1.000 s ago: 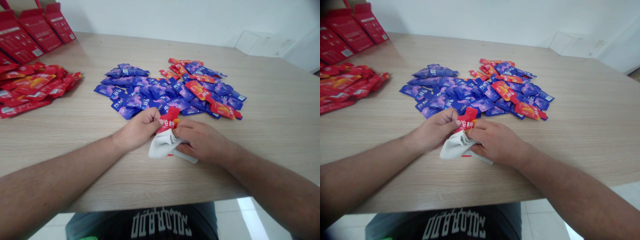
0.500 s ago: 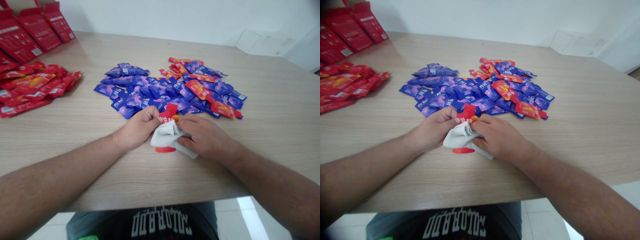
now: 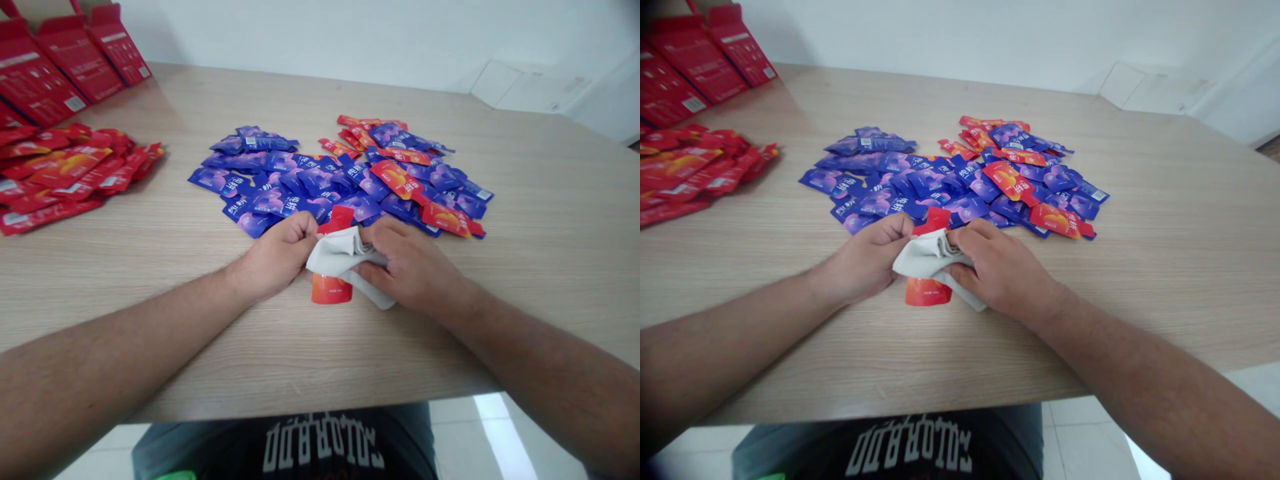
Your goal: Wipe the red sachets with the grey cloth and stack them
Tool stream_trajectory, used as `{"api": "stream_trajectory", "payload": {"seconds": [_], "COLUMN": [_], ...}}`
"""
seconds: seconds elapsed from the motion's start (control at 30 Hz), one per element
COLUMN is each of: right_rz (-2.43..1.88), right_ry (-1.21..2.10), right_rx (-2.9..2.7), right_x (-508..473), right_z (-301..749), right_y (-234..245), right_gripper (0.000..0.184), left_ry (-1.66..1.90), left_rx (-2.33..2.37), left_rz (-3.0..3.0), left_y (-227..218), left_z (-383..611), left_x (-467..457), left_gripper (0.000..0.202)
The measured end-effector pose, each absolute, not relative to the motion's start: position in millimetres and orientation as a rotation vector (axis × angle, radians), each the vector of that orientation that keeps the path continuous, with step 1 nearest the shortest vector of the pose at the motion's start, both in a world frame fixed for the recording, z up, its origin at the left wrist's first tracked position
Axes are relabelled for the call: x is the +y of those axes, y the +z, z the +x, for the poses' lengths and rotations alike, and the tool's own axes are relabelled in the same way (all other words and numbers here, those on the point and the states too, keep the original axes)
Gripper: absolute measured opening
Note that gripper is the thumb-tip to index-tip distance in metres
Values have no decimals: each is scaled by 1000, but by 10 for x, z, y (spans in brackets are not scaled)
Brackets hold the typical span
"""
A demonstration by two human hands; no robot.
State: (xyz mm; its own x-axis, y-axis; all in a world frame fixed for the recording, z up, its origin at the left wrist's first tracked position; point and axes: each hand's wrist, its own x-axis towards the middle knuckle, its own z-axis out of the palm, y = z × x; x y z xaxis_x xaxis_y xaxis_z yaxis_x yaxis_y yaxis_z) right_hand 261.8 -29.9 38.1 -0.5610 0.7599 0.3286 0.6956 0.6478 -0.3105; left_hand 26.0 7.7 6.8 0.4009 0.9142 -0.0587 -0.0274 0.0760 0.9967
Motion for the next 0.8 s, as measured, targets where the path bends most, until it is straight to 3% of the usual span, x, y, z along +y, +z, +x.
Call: {"api": "stream_trajectory", "payload": {"seconds": [0.17, 0.4, 0.57, 0.8], "right_rz": [-980, -1138, -975, -1138], "right_ry": [378, 180, 354, 158], "right_rx": [-2636, -2422, -2637, -2407], "right_x": [-353, -277, -346, -305], "right_z": [2574, 2624, 2576, 2628], "right_y": [400, 376, 385, 359], "right_gripper": [7, 16, 3, 15], "left_ry": [850, 865, 852, 860], "left_rx": [908, 908, 917, 910], "left_rz": [1267, 1286, 1255, 1278], "left_y": [69, 59, 85, 64], "left_z": [266, 264, 274, 262], "left_x": [64, 78, 56, 80], "left_gripper": [28, 29, 28, 28]}}
